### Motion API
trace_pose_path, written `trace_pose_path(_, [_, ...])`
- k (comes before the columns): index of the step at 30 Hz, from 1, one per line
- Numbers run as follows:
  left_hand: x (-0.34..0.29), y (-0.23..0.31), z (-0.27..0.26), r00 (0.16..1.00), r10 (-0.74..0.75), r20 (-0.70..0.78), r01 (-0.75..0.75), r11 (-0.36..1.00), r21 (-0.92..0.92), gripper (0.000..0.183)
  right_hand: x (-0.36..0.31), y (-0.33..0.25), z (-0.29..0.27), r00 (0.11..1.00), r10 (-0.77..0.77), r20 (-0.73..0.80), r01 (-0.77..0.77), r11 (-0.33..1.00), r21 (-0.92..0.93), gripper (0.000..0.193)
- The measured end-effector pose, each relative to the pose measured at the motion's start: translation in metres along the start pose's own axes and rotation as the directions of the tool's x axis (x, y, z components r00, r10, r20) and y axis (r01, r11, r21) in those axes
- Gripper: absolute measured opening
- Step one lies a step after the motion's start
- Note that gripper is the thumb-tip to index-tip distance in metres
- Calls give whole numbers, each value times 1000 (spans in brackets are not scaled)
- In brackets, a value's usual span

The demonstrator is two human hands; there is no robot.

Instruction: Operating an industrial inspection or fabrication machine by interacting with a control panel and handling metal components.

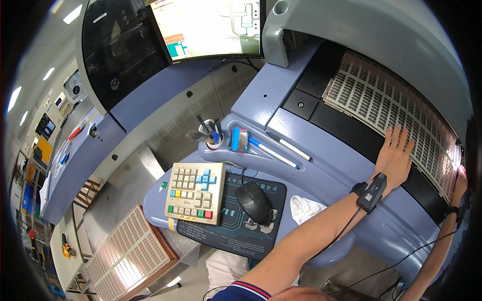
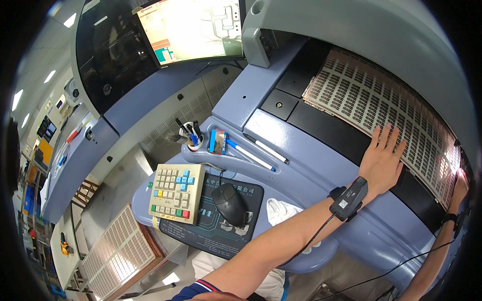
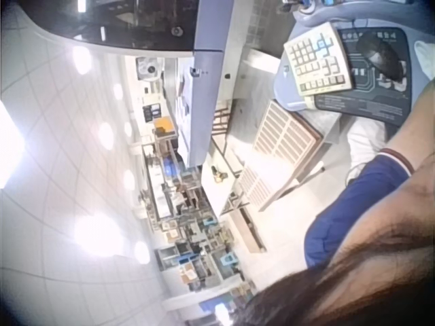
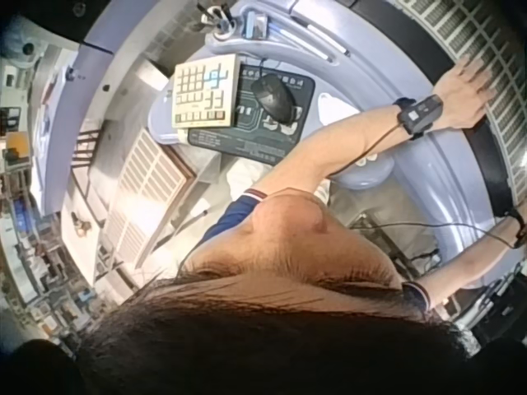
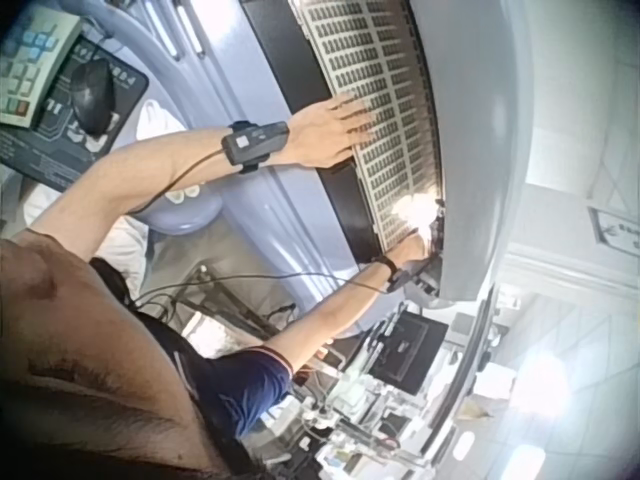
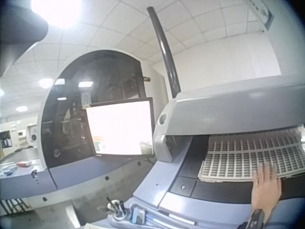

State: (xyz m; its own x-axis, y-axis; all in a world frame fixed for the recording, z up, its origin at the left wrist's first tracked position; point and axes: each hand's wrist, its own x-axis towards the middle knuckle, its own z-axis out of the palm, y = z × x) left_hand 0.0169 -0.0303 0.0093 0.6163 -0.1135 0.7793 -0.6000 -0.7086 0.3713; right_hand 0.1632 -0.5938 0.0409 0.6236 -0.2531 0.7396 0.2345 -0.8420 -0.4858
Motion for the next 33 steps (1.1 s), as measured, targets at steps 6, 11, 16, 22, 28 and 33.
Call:
trace_pose_path(6, [-2,-4,1,1000,-1,20,0,1000,13,52,-10,-15,11,999,2,-51,-2,1000,4,38])
trace_pose_path(11, [-2,-4,2,1000,-5,27,4,1000,15,52,-1,-14,11,999,5,-40,-5,1000,-19,38])
trace_pose_path(16, [-1,-3,5,1000,3,14,-3,999,36,51,4,-5,9,999,-5,-37,4,999,-35,38])
trace_pose_path(22, [-1,-4,4,1000,4,11,-4,1000,31,52,-3,-4,6,999,-26,-35,24,998,-57,38])
trace_pose_path(28, [-2,-4,4,1000,5,9,-5,1000,14,51,-5,0,8,999,-31,-29,30,998,-62,39])
trace_pose_path(33, [-2,-3,4,1000,2,9,-2,1000,17,51,-5,6,8,999,-37,-21,35,997,-69,39])
